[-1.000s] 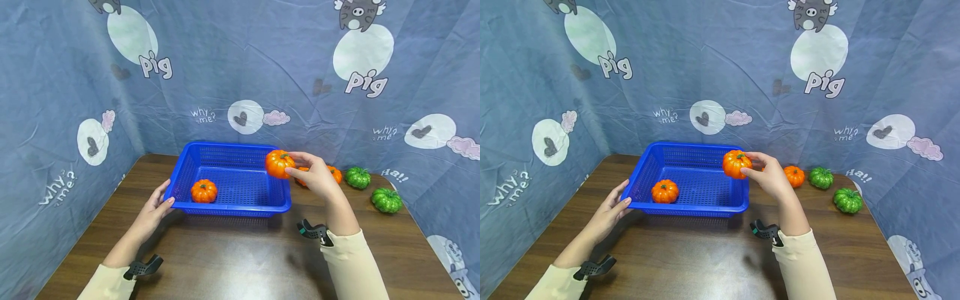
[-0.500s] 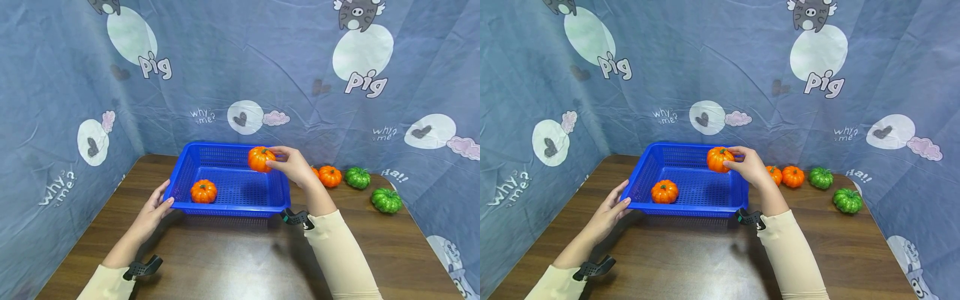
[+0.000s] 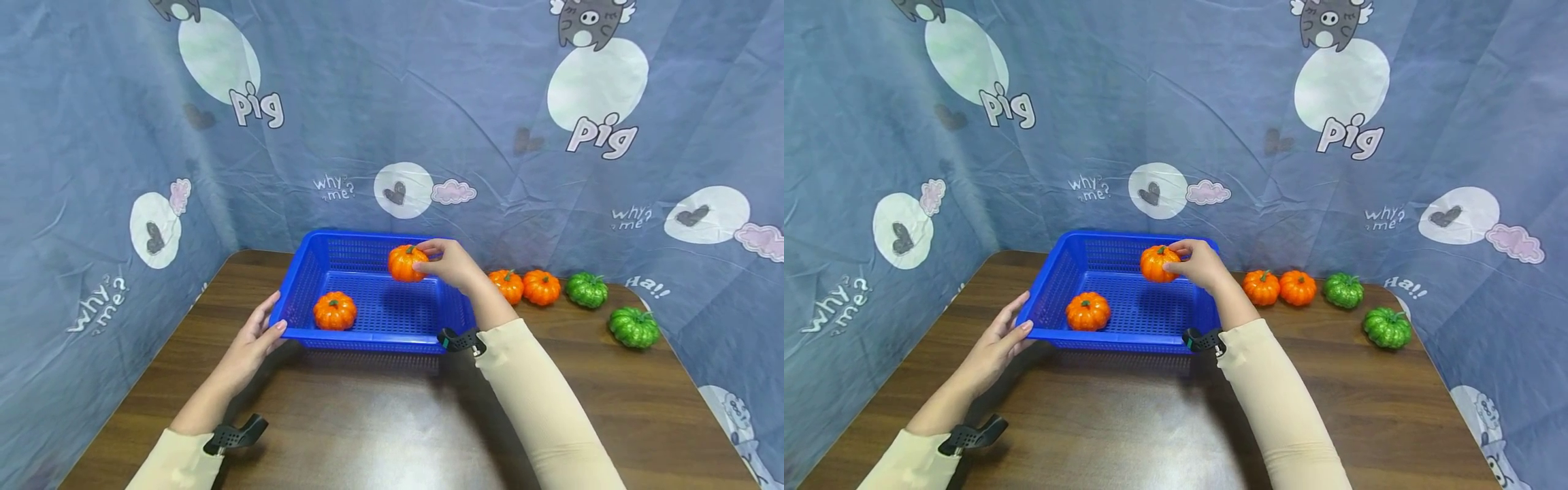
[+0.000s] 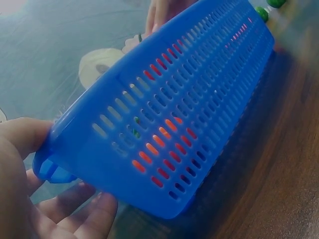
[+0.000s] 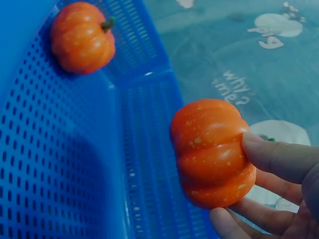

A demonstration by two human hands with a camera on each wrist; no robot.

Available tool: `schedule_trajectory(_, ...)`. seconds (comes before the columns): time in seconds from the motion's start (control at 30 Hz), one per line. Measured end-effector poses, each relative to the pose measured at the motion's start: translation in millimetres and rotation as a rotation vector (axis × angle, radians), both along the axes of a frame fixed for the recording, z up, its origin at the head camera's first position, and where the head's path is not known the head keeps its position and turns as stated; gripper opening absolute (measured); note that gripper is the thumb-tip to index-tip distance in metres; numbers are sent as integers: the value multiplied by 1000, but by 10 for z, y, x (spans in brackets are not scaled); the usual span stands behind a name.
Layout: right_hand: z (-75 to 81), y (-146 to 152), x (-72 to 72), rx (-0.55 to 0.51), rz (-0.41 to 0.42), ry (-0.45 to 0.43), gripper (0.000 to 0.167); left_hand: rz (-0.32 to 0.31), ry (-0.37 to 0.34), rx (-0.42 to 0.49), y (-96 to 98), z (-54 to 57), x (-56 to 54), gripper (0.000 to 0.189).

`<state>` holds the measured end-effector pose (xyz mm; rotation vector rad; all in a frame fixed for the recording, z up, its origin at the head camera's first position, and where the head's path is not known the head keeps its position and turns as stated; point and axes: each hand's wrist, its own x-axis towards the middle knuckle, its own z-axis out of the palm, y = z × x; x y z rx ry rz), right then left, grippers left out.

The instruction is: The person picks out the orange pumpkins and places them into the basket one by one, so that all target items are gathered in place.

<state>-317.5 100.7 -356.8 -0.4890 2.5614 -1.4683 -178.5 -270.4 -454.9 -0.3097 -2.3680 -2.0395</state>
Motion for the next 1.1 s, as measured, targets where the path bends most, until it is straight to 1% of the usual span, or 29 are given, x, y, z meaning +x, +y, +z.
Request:
schedule_trajectory(0.17,-36,-102,-49,30,18,0,45,4,0,-12,-2,7,6,64)
schedule_trajectory(0.3,-80,-194,-95,5,35,-54,44,6,-5,-20,-3,10,4,64)
schedule_trajectory(0.4,-123,-264,-132,-20,38,-118,44,5,-8,-17,-2,6,1,65)
schedule_trajectory(0.57,-203,-379,-202,-12,33,-178,44,-1,-10,4,12,-10,-13,65)
schedule_trajectory(0.7,-250,-453,-250,16,26,-189,44,1,-13,5,26,-25,-22,65)
schedule_trajectory(0.8,-264,-509,-276,15,21,-191,44,1,-12,9,31,-29,-23,66)
schedule_trajectory(0.93,-270,-605,-286,4,25,-200,44,2,-5,19,17,-26,-19,66)
schedule_trajectory(1.1,-317,-725,-300,23,28,-232,43,-4,-1,22,-8,-18,-14,65)
